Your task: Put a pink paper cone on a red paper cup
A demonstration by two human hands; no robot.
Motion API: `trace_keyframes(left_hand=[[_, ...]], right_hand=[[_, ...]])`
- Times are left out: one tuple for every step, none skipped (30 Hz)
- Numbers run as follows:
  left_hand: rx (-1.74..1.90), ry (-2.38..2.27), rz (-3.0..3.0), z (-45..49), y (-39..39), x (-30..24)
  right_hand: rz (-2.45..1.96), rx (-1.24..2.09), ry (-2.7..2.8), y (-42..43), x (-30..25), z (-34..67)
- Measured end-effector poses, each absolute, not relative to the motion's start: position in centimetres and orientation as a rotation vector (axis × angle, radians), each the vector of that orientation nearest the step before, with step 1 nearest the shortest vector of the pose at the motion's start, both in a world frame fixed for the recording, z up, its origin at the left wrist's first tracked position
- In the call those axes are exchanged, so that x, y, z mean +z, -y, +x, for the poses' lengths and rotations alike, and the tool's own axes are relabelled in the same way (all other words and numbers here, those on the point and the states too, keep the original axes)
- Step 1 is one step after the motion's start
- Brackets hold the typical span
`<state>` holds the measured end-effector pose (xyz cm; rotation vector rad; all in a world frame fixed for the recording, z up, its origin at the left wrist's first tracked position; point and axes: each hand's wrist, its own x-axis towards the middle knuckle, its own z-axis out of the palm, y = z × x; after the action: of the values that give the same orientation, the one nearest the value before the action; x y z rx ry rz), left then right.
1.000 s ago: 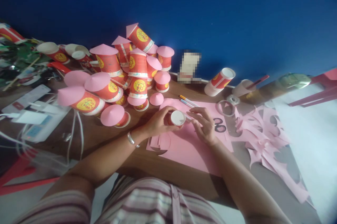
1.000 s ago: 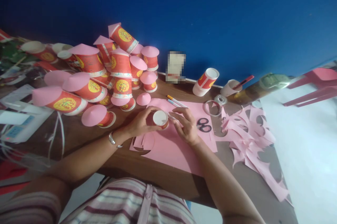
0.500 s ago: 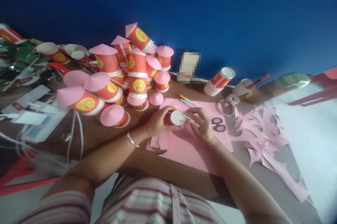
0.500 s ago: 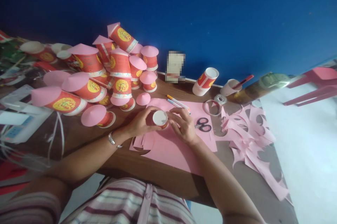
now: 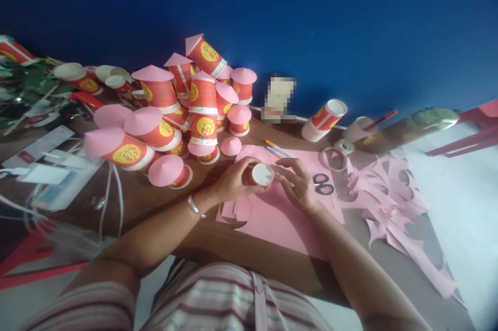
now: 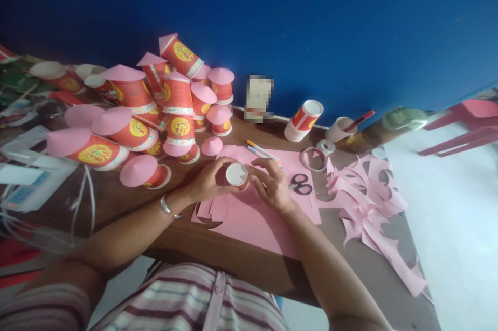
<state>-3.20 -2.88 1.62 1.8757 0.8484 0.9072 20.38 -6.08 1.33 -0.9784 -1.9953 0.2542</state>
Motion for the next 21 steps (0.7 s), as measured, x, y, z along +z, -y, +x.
trace_keyframes(left_hand=[[0.907,-0.849,1.875,-3.21,2.88,1.62],[0.905,-0.851,1.875,-3.22,2.87,1.62],[0.902,-0.854,1.877,-3.23,2.87,1.61],[0.9,-0.857,1.879,-3.24,2.85,1.6],[0.9,-0.857,1.882,-3.26,2.84,1.58],[0.901,-0.856,1.885,-3.26,2.83,1.57],[0.901,-0.854,1.888,-3.27,2.82,1.57],[0.901,-0.85,1.891,-3.27,2.81,1.57],[0.903,-0.846,1.894,-3.26,2.8,1.58],[0.907,-0.844,1.897,-3.25,2.79,1.59],[0.914,-0.846,1.9,-3.24,2.78,1.6],[0.926,-0.856,1.902,-3.23,2.77,1.59],[0.943,-0.874,1.901,-3.22,2.75,1.56],[0.968,-0.9,1.898,-3.21,2.73,1.51],[0.992,-0.928,1.892,-3.21,2.71,1.44],[1.013,-0.953,1.885,-3.21,2.69,1.36],[1.025,-0.971,1.879,-3.21,2.67,1.26],[1.029,-0.98,1.877,-3.21,2.66,1.16],[1.026,-0.983,1.877,-3.22,2.65,1.07],[1.019,-0.983,1.878,-3.21,2.65,1.0],[1.012,-0.983,1.879,-3.21,2.66,0.94]], right_hand=[[-0.988,0.254,1.994,6.06,1.3,20.36],[-0.998,0.256,1.997,6.03,1.26,20.35],[-1.009,0.261,2.0,6.0,1.22,20.32],[-1.019,0.27,2.002,5.97,1.2,20.3],[-1.028,0.284,1.999,5.94,1.19,20.27],[-1.035,0.301,1.992,5.92,1.21,20.23],[-1.043,0.318,1.98,5.9,1.25,20.2],[-1.053,0.33,1.964,5.89,1.3,20.17],[-1.065,0.337,1.949,5.88,1.36,20.15],[-1.079,0.341,1.935,5.88,1.4,20.13],[-1.094,0.341,1.919,5.88,1.42,20.12],[-1.109,0.339,1.901,5.88,1.42,20.11],[-1.119,0.335,1.885,5.88,1.38,20.11],[-1.123,0.33,1.871,5.88,1.31,20.1],[-1.117,0.327,1.862,5.89,1.23,20.08],[-1.105,0.327,1.858,5.9,1.15,20.05],[-1.092,0.331,1.861,5.92,1.07,20.0],[-1.08,0.339,1.867,5.94,1.02,19.95],[-1.069,0.348,1.873,5.96,0.99,19.89],[-1.06,0.357,1.88,5.99,0.99,19.82],[-1.053,0.364,1.884,6.02,1.02,19.76]])
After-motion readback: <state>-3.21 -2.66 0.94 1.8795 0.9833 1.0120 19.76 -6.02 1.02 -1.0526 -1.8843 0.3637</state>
